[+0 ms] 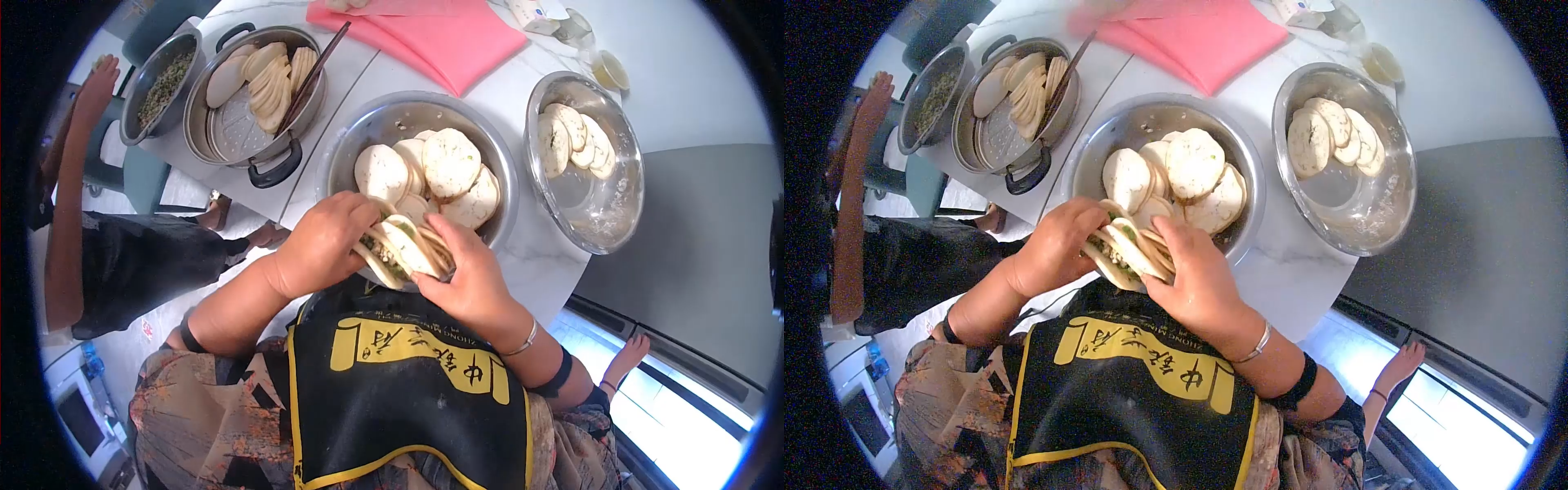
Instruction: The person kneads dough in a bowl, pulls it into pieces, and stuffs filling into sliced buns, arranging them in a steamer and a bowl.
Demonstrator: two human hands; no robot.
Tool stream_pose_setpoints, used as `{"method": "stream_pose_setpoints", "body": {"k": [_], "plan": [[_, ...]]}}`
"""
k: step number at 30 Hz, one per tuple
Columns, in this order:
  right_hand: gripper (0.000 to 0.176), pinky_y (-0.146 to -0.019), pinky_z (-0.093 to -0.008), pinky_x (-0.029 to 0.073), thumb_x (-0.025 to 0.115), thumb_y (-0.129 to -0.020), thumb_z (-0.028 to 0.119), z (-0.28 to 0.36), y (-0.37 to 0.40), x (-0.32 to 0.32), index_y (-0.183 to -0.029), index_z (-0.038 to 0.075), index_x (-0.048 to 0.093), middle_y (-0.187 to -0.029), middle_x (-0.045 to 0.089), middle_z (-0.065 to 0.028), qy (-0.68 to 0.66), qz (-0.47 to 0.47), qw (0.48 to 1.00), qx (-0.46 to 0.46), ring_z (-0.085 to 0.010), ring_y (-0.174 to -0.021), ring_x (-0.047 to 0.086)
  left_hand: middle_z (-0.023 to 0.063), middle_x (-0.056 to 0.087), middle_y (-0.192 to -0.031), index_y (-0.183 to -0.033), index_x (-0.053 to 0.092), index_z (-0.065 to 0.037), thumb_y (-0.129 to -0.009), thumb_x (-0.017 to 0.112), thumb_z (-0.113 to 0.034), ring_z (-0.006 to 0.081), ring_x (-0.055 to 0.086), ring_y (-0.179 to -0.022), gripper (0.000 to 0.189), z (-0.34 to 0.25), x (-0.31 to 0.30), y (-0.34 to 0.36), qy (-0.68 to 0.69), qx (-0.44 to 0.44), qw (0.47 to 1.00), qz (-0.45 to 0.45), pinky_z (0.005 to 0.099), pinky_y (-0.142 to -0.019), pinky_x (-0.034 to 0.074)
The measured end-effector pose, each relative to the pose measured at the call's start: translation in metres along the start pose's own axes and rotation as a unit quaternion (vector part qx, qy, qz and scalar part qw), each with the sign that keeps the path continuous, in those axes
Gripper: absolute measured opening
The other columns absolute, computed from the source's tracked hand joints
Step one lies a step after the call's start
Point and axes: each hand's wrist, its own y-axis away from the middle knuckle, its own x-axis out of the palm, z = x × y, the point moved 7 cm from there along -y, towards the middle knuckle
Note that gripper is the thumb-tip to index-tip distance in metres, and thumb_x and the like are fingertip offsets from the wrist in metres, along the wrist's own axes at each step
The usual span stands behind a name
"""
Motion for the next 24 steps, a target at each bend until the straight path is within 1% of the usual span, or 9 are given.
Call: {"method": "stream_pose_setpoints", "body": {"k": [2,3,6,11,14,17,20,23,24], "plan": [[0.057,-0.080,-0.0362,0.041,0.065,-0.064,0.011,0.003,-0.001,-0.005,-0.115,0.000,0.041,-0.100,0.052,-0.0183,0.011,-0.006,1.000,-0.013,-0.0324,-0.092,0.051,0.0141,0.053,-0.081,-0.088,0.050,-0.003,-0.054,0.061,-0.002,0.0323,0.052,-0.077,0.036,-0.003,-0.001,0.000,-0.005,0.005,1.000,-0.004,0.0384,-0.068,0.043],[0.057,-0.080,-0.0344,0.042,0.066,-0.064,0.010,0.005,-0.001,-0.007,-0.115,0.000,0.042,-0.100,0.052,-0.0177,0.016,-0.008,1.000,-0.020,-0.0312,-0.091,0.053,0.0138,0.053,-0.082,-0.084,0.050,-0.002,-0.053,0.061,-0.002,0.0322,0.051,-0.077,0.033,-0.002,0.000,0.000,-0.008,-0.008,1.000,0.005,0.0382,-0.068,0.043],[0.060,-0.082,-0.0392,0.039,0.064,-0.064,0.010,0.004,-0.001,-0.007,-0.117,0.001,0.039,-0.103,0.049,-0.0186,0.000,0.025,1.000,-0.007,-0.0339,-0.094,0.047,0.0136,0.051,-0.084,-0.084,0.049,-0.004,-0.053,0.069,-0.006,0.0327,0.052,-0.077,0.037,-0.008,-0.005,-0.002,-0.020,0.000,1.000,-0.014,0.0366,-0.066,0.043],[0.063,-0.083,-0.0398,0.040,0.065,-0.062,0.008,0.008,0.001,-0.016,-0.119,0.002,0.039,-0.106,0.047,-0.0183,0.012,0.018,0.999,-0.028,-0.0341,-0.096,0.046,0.0140,0.051,-0.086,-0.086,0.049,-0.002,-0.050,0.069,-0.006,0.0319,0.052,-0.077,0.041,-0.016,-0.008,-0.005,-0.033,0.018,0.999,-0.024,0.0367,-0.068,0.043],[0.064,-0.083,-0.0400,0.040,0.065,-0.061,0.007,0.008,-0.001,-0.019,-0.119,0.003,0.039,-0.106,0.047,-0.0182,0.027,0.010,0.998,-0.050,-0.0341,-0.096,0.046,0.0129,0.051,-0.091,-0.084,0.049,-0.003,-0.051,0.064,-0.005,0.0297,0.050,-0.081,0.036,-0.015,-0.006,-0.006,-0.040,0.010,0.999,-0.031,0.0365,-0.071,0.042],[0.064,-0.083,-0.0399,0.040,0.064,-0.061,0.007,0.004,-0.004,-0.018,-0.119,0.003,0.039,-0.106,0.046,-0.0180,0.040,0.018,0.998,-0.051,-0.0338,-0.095,0.046,0.0133,0.049,-0.096,-0.083,0.050,-0.003,-0.051,0.064,-0.006,0.0316,0.049,-0.089,0.035,-0.011,-0.005,-0.006,-0.047,-0.024,0.998,-0.041,0.0390,-0.077,0.041],[0.064,-0.084,-0.0395,0.039,0.064,-0.061,0.007,0.005,-0.008,-0.019,-0.119,0.002,0.038,-0.106,0.047,-0.0179,0.044,0.022,0.997,-0.061,-0.0338,-0.095,0.046,0.0136,0.049,-0.100,-0.082,0.050,-0.004,-0.051,0.065,-0.007,0.0343,0.046,-0.098,0.034,-0.017,-0.014,-0.013,-0.112,0.009,0.992,-0.052,0.0429,-0.083,0.037],[0.057,-0.078,-0.0343,0.044,0.067,-0.060,0.003,0.005,-0.013,-0.023,-0.113,0.001,0.045,-0.101,0.051,-0.0168,0.028,0.006,0.998,-0.054,-0.0300,-0.090,0.052,0.0137,0.049,-0.102,-0.083,0.050,-0.004,-0.051,0.067,-0.008,0.0341,0.044,-0.103,0.036,-0.005,-0.006,-0.014,-0.050,0.011,0.999,-0.016,0.0460,-0.087,0.033],[0.057,-0.078,-0.0341,0.043,0.067,-0.060,0.004,0.003,-0.014,-0.023,-0.113,0.001,0.045,-0.102,0.051,-0.0166,0.018,0.012,0.999,-0.043,-0.0296,-0.091,0.052,0.0139,0.049,-0.101,-0.084,0.050,-0.003,-0.051,0.067,-0.008,0.0340,0.045,-0.101,0.037,-0.004,-0.007,-0.016,-0.045,0.014,0.999,-0.010,0.0452,-0.085,0.034]]}}
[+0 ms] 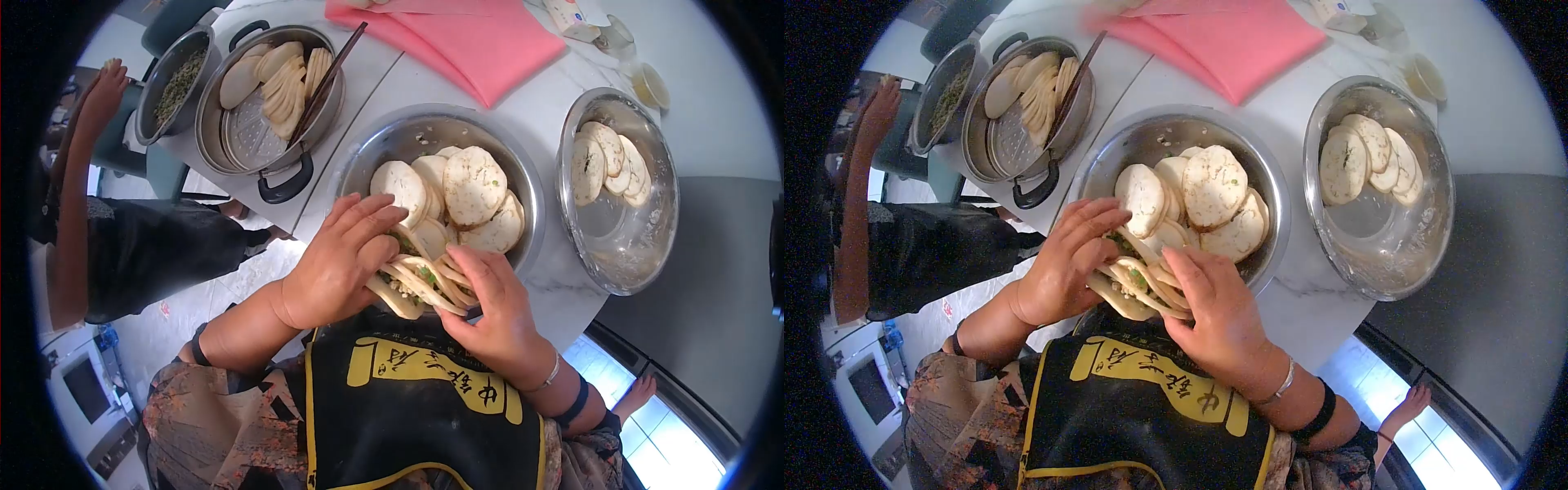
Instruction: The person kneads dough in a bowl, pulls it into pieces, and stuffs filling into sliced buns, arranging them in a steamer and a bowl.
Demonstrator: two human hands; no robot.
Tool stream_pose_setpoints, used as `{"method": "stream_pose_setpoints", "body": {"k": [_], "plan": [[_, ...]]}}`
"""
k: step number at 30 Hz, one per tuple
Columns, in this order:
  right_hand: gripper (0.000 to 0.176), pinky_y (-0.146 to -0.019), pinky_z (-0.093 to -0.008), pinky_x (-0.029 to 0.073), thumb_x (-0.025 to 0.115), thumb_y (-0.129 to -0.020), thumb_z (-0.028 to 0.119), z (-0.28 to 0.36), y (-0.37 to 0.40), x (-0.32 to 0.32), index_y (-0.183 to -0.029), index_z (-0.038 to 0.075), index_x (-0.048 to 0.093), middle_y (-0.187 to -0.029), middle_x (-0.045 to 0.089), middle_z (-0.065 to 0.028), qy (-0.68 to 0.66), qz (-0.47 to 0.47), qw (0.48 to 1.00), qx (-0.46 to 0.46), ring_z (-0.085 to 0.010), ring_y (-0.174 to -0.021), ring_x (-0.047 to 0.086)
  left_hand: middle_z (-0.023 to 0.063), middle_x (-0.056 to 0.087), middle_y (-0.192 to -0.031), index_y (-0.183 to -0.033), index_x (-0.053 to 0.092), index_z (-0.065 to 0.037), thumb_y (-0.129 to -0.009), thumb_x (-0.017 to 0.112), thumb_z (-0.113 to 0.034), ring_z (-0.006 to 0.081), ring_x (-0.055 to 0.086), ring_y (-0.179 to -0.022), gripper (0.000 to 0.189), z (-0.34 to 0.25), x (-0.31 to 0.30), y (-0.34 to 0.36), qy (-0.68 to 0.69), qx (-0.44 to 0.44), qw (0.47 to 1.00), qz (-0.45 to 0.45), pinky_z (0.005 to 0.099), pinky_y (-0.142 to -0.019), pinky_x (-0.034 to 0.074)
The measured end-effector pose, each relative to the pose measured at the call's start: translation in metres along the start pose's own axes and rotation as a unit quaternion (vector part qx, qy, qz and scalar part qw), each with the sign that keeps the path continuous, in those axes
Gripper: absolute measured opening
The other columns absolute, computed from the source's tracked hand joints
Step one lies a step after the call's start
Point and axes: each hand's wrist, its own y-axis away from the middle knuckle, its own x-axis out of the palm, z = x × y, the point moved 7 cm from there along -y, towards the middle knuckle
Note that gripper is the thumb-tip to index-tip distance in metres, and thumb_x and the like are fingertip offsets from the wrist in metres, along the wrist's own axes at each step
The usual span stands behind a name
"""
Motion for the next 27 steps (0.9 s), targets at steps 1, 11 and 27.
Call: {"method": "stream_pose_setpoints", "body": {"k": [1,11,27], "plan": [[0.057,-0.079,-0.0340,0.043,0.067,-0.061,0.004,-0.003,0.000,-0.001,-0.113,0.001,0.045,-0.102,0.051,-0.0163,-0.010,0.004,1.000,0.011,-0.0292,-0.092,0.052,0.0141,0.049,-0.100,-0.084,0.049,-0.003,-0.051,0.068,-0.008,0.0339,0.046,-0.099,0.038,-0.001,0.000,-0.002,0.006,0.005,1.000,0.006,0.0444,-0.084,0.035],[0.059,-0.085,-0.0324,0.040,0.066,-0.063,0.007,-0.016,0.005,-0.077,-0.117,0.001,0.042,-0.107,0.052,-0.0146,-0.101,-0.002,0.994,0.042,-0.0239,-0.098,0.051,0.0147,0.051,-0.084,-0.085,0.047,-0.003,-0.048,0.070,-0.005,0.0349,0.051,-0.076,0.044,-0.045,-0.016,-0.066,0.081,0.035,0.996,0.032,0.0388,-0.066,0.042],[0.057,-0.084,-0.0244,0.038,0.067,-0.059,0.011,-0.195,0.028,-0.230,-0.111,0.000,0.048,-0.102,0.056,-0.0083,-0.009,0.078,0.978,0.193,-0.0145,-0.094,0.050,0.0187,0.059,-0.085,-0.093,0.054,0.001,-0.054,0.074,-0.016,0.0294,0.057,-0.083,0.046,-0.079,0.182,-0.267,0.159,-0.012,0.977,0.141,0.0339,-0.073,0.044]]}}
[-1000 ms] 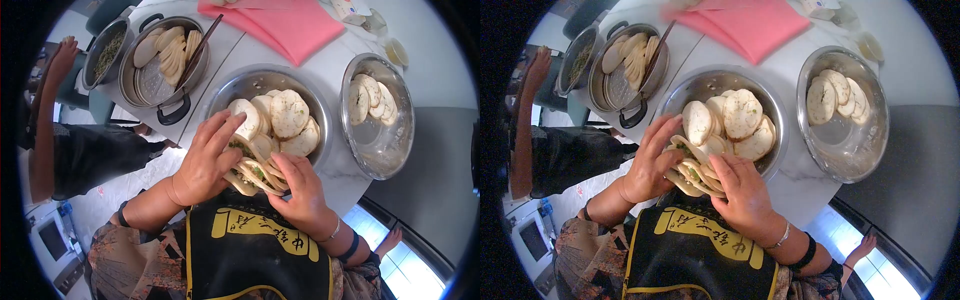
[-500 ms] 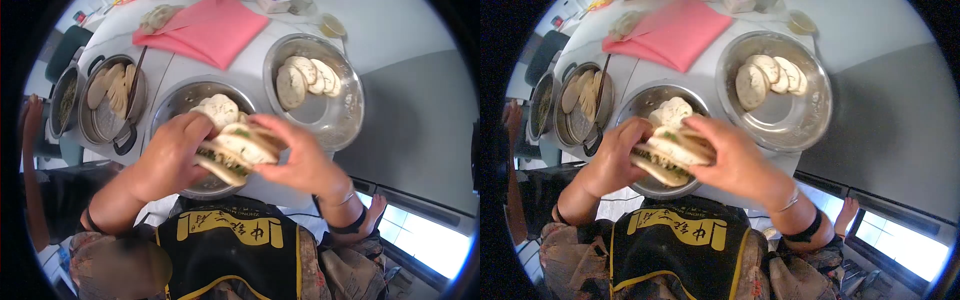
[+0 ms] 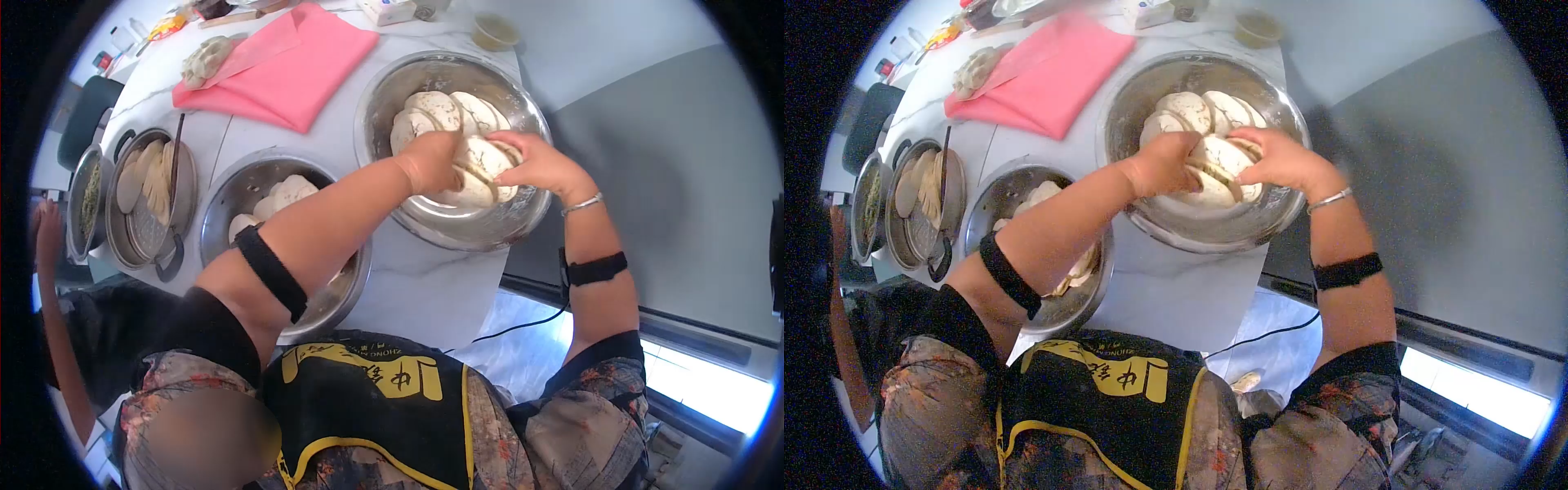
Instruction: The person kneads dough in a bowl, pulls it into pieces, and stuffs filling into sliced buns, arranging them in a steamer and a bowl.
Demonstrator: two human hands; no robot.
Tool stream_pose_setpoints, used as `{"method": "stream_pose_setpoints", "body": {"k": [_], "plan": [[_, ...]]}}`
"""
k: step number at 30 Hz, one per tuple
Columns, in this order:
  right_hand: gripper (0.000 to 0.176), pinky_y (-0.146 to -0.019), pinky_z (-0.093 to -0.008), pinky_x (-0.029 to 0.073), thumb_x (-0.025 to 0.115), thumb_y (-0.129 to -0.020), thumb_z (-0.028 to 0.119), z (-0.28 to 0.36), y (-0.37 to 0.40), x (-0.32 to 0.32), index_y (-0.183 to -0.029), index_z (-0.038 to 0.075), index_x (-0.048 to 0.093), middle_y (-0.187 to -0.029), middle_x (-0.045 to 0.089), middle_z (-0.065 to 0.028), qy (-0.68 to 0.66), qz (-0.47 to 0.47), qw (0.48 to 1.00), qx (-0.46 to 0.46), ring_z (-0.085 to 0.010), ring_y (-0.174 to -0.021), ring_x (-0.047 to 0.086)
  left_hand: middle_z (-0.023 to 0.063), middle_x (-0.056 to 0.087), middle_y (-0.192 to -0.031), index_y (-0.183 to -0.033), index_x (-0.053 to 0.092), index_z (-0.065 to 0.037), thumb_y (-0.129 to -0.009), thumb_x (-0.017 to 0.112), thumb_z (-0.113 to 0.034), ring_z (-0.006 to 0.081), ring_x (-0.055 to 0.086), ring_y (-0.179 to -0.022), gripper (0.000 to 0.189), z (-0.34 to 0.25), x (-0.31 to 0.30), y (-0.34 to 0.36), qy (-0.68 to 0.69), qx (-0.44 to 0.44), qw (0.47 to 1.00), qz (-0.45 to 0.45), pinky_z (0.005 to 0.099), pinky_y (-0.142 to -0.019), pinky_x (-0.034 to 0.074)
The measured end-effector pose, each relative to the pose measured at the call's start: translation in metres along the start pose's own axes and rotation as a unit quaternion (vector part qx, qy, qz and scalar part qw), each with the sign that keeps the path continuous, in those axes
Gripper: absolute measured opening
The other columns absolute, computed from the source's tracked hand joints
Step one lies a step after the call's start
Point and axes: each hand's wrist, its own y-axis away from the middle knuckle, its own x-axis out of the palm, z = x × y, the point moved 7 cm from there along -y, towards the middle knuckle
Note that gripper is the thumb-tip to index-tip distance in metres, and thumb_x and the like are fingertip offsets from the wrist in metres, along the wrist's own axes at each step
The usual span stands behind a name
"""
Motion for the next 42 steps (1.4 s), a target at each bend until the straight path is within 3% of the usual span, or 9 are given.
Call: {"method": "stream_pose_setpoints", "body": {"k": [8,14,23,26,27,30,33,39,42], "plan": [[0.056,-0.083,-0.0268,0.040,0.068,-0.057,0.012,-0.053,-0.031,0.016,-0.109,0.004,0.051,-0.100,0.058,-0.0092,0.043,0.080,0.995,0.032,-0.0174,-0.092,0.052,0.0177,0.059,-0.096,-0.101,0.055,-0.001,-0.048,0.078,-0.026,0.0287,0.056,-0.093,0.062,0.030,0.042,-0.027,-0.063,-0.103,0.985,0.125,0.0328,-0.082,0.043],[0.059,-0.085,-0.0265,0.039,0.067,-0.055,0.006,-0.073,-0.048,0.021,-0.111,0.003,0.049,-0.104,0.056,-0.0092,0.072,0.097,0.990,0.070,-0.0176,-0.096,0.051,0.0174,0.059,-0.097,-0.101,0.055,-0.001,-0.054,0.076,-0.026,0.0289,0.055,-0.093,0.057,0.037,0.045,-0.031,-0.042,-0.101,0.985,0.135,0.0336,-0.083,0.042],[0.062,-0.087,-0.0275,0.039,0.066,-0.057,0.005,-0.080,-0.045,0.007,-0.116,0.003,0.046,-0.108,0.054,-0.0109,0.119,-0.030,0.992,0.020,-0.0186,-0.101,0.049,0.0185,0.058,-0.097,-0.103,0.054,-0.002,-0.062,0.070,-0.027,0.0306,0.054,-0.094,0.050,0.034,0.034,-0.026,-0.067,-0.119,0.988,0.078,0.0353,-0.082,0.042],[0.063,-0.088,-0.0300,0.038,0.065,-0.060,0.003,-0.080,-0.032,-0.002,-0.120,0.003,0.043,-0.113,0.051,-0.0105,0.007,-0.076,0.997,0.025,-0.0195,-0.105,0.046,0.0195,0.058,-0.097,-0.104,0.053,-0.002,-0.064,0.069,-0.028,0.0315,0.055,-0.093,0.051,0.025,0.016,-0.018,-0.062,-0.076,0.994,0.043,0.0356,-0.082,0.042],[0.060,-0.089,-0.0320,0.038,0.063,-0.064,0.003,-0.083,-0.028,-0.004,-0.121,0.003,0.042,-0.117,0.048,-0.0091,-0.041,-0.070,0.997,0.015,-0.0204,-0.109,0.043,0.0201,0.058,-0.096,-0.103,0.053,-0.001,-0.065,0.068,-0.029,0.0321,0.055,-0.092,0.050,0.016,0.002,-0.011,-0.055,-0.050,0.997,0.026,0.0359,-0.082,0.042],[0.050,-0.084,-0.0299,0.040,0.059,-0.071,0.005,-0.035,0.001,-0.011,-0.119,0.005,0.044,-0.114,0.049,-0.0101,0.033,-0.147,0.988,0.038,-0.0182,-0.107,0.045,0.0210,0.059,-0.090,-0.098,0.057,0.001,-0.067,0.066,-0.030,0.0316,0.058,-0.085,0.045,-0.010,-0.055,0.023,-0.065,0.029,0.996,-0.051,0.0360,-0.076,0.045],[0.043,-0.086,-0.0303,0.040,0.062,-0.070,0.007,0.019,0.024,0.000,-0.111,0.001,0.049,-0.109,0.054,-0.0100,-0.050,-0.202,0.978,0.008,-0.0185,-0.100,0.050,0.0113,0.060,-0.090,-0.099,0.055,0.003,-0.073,0.063,-0.020,0.0178,0.055,-0.083,0.036,-0.010,-0.121,0.089,0.044,0.071,0.989,-0.122,0.0284,-0.075,0.044],[0.037,-0.076,-0.0283,0.044,0.062,-0.072,0.010,0.116,0.022,0.119,-0.106,0.000,0.052,-0.098,0.058,-0.0113,-0.098,-0.124,0.986,-0.049,-0.0154,-0.087,0.054,0.0078,0.057,-0.099,-0.105,0.051,0.003,-0.077,0.060,-0.016,0.0139,0.053,-0.090,0.035,0.077,-0.161,0.224,0.151,-0.148,0.958,-0.195,0.0267,-0.082,0.042],[0.041,-0.072,-0.0329,0.045,0.061,-0.073,0.019,0.132,-0.011,0.159,-0.106,-0.003,0.051,-0.092,0.059,-0.0188,-0.007,-0.079,0.996,-0.027,-0.0257,-0.083,0.057,0.0075,0.057,-0.098,-0.105,0.052,0.002,-0.076,0.060,-0.013,0.0134,0.053,-0.090,0.033,0.117,-0.141,0.268,0.212,-0.202,0.933,-0.210,0.0268,-0.082,0.041]]}}
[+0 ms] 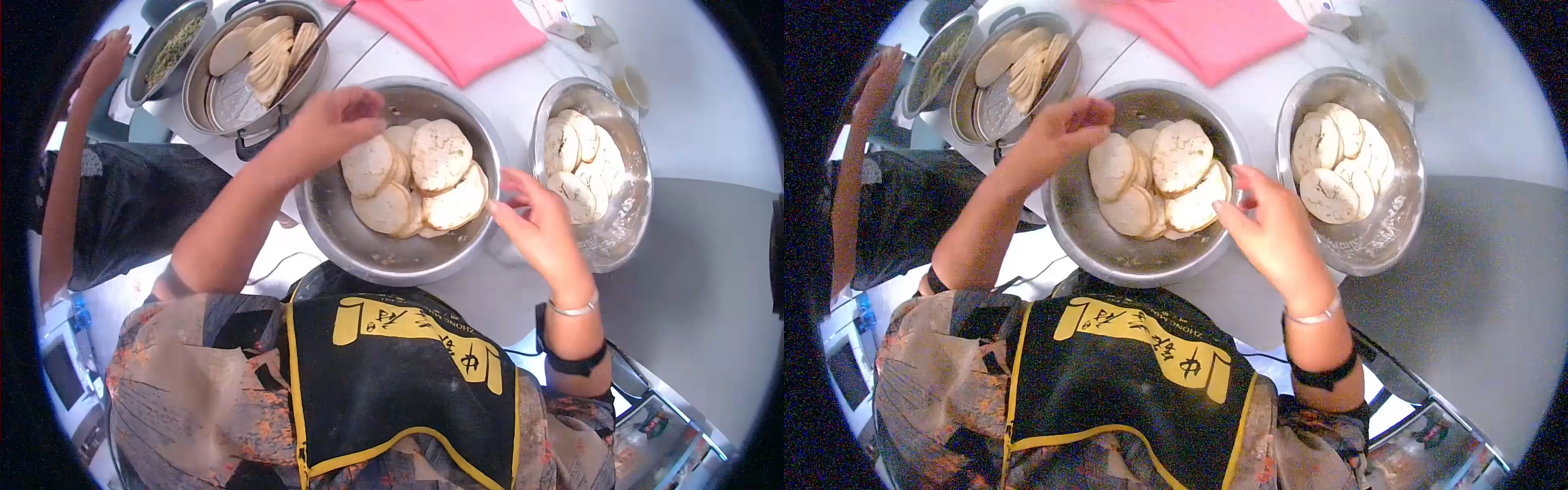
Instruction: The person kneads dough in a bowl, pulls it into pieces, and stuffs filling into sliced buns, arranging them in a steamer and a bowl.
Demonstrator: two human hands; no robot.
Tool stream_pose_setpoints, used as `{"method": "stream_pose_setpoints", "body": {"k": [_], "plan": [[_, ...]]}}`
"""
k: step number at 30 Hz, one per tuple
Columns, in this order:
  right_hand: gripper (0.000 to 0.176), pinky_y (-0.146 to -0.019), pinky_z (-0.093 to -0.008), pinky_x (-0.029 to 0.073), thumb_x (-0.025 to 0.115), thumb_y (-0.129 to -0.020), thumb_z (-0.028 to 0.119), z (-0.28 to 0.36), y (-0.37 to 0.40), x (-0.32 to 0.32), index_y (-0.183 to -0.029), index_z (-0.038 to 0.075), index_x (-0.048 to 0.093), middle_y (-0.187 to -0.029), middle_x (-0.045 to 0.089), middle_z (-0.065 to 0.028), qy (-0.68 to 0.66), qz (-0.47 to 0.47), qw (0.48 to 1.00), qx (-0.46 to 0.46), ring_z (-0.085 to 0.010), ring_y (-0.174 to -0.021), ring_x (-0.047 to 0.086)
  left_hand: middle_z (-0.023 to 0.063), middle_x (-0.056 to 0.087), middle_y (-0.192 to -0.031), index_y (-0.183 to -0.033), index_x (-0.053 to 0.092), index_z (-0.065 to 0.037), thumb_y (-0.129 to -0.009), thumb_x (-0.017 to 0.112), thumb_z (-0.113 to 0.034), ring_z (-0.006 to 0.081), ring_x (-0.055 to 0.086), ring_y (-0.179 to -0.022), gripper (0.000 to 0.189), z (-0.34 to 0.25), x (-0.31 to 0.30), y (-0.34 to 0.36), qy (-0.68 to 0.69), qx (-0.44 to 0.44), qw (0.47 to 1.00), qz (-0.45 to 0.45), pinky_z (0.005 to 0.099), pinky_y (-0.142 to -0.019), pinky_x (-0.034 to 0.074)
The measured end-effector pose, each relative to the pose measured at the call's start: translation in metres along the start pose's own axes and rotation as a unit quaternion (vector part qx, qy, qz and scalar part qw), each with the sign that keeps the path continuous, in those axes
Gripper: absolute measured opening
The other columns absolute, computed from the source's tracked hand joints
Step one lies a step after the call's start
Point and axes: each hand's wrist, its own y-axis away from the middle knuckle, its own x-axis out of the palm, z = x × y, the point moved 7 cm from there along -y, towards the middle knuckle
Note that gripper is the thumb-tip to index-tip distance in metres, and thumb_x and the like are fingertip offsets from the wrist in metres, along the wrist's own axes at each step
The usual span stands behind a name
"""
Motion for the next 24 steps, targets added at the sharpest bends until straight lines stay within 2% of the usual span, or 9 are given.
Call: {"method": "stream_pose_setpoints", "body": {"k": [2,5,8,11,14,17,20,23,24], "plan": [[0.042,-0.072,-0.0363,0.045,0.059,-0.072,0.022,0.004,-0.022,0.018,-0.104,-0.005,0.051,-0.090,0.058,-0.0227,0.052,-0.014,0.998,-0.012,-0.0325,-0.082,0.057,0.0086,0.057,-0.095,-0.103,0.052,0.002,-0.075,0.060,-0.012,0.0149,0.054,-0.087,0.032,0.012,-0.004,0.016,-0.008,0.017,0.999,-0.038,0.0270,-0.080,0.042],[0.039,-0.074,-0.0397,0.044,0.057,-0.072,0.020,0.005,-0.054,0.032,-0.101,-0.004,0.052,-0.092,0.057,-0.0250,0.154,-0.003,0.986,0.066,-0.0373,-0.086,0.054,0.0114,0.057,-0.090,-0.099,0.053,0.003,-0.073,0.060,-0.012,0.0193,0.054,-0.084,0.031,0.006,-0.012,0.038,-0.054,0.099,0.989,-0.100,0.0278,-0.077,0.042],[0.049,-0.066,-0.0282,0.046,0.060,-0.071,0.021,-0.007,-0.075,0.053,-0.111,-0.006,0.048,-0.089,0.059,-0.0204,0.263,-0.007,0.965,0.005,-0.0212,-0.076,0.059,0.0108,0.056,-0.093,-0.100,0.053,0.000,-0.071,0.060,-0.010,0.0202,0.054,-0.088,0.031,0.004,-0.021,0.060,-0.095,0.151,0.977,-0.120,0.0289,-0.079,0.041],[0.051,-0.068,-0.0292,0.047,0.060,-0.069,0.019,-0.005,-0.077,0.059,-0.111,-0.007,0.047,-0.091,0.060,-0.0182,0.246,-0.042,0.968,-0.022,-0.0203,-0.079,0.059,0.0096,0.057,-0.097,-0.101,0.054,-0.003,-0.070,0.060,-0.007,0.0186,0.054,-0.090,0.032,0.015,-0.037,0.075,-0.099,0.157,0.972,-0.144,0.0293,-0.080,0.041],[0.053,-0.069,-0.0290,0.047,0.062,-0.067,0.018,-0.018,-0.085,0.061,-0.112,-0.005,0.047,-0.094,0.060,-0.0150,0.083,-0.083,0.993,-0.014,-0.0183,-0.080,0.059,0.0124,0.057,-0.091,-0.098,0.054,-0.001,-0.069,0.061,-0.007,0.0210,0.055,-0.084,0.030,0.029,-0.053,0.086,-0.098,0.137,0.970,-0.178,0.0292,-0.076,0.042],[0.047,-0.061,-0.0265,0.045,0.063,-0.065,0.017,-0.022,-0.081,0.065,-0.107,-0.003,0.053,-0.088,0.061,-0.0101,-0.073,-0.030,0.985,0.153,-0.0144,-0.076,0.057,0.0113,0.058,-0.090,-0.097,0.055,-0.002,-0.069,0.060,-0.007,0.0203,0.056,-0.084,0.029,0.041,-0.060,0.093,-0.104,0.110,0.969,-0.194,0.0288,-0.075,0.043],[0.035,-0.063,-0.0280,0.047,0.067,-0.062,0.015,-0.017,-0.075,0.070,-0.091,-0.004,0.059,-0.079,0.061,-0.0091,-0.112,0.006,0.969,0.222,-0.0147,-0.067,0.058,0.0104,0.058,-0.089,-0.097,0.055,-0.002,-0.069,0.060,-0.006,0.0191,0.056,-0.083,0.029,0.052,-0.063,0.099,-0.110,0.093,0.971,-0.192,0.0290,-0.075,0.043],[0.029,-0.047,-0.0207,0.033,0.066,-0.065,0.017,-0.012,-0.068,0.065,-0.090,0.003,0.062,-0.067,0.055,0.0009,-0.170,0.001,0.972,0.160,-0.0067,-0.056,0.046,0.0098,0.059,-0.090,-0.099,0.055,-0.003,-0.071,0.059,-0.006,0.0178,0.056,-0.084,0.028,0.063,-0.059,0.101,-0.105,0.081,0.974,-0.185,0.0290,-0.075,0.043],[0.030,-0.047,-0.0189,0.032,0.068,-0.065,0.018,0.000,-0.058,0.056,-0.089,0.003,0.062,-0.067,0.054,0.0032,-0.162,0.006,0.973,0.165,-0.0053,-0.054,0.043,0.0098,0.059,-0.091,-0.099,0.055,-0.003,-0.071,0.059,-0.006,0.0176,0.056,-0.084,0.029,0.069,-0.058,0.102,-0.101,0.074,0.975,-0.184,0.0285,-0.075,0.043]]}}
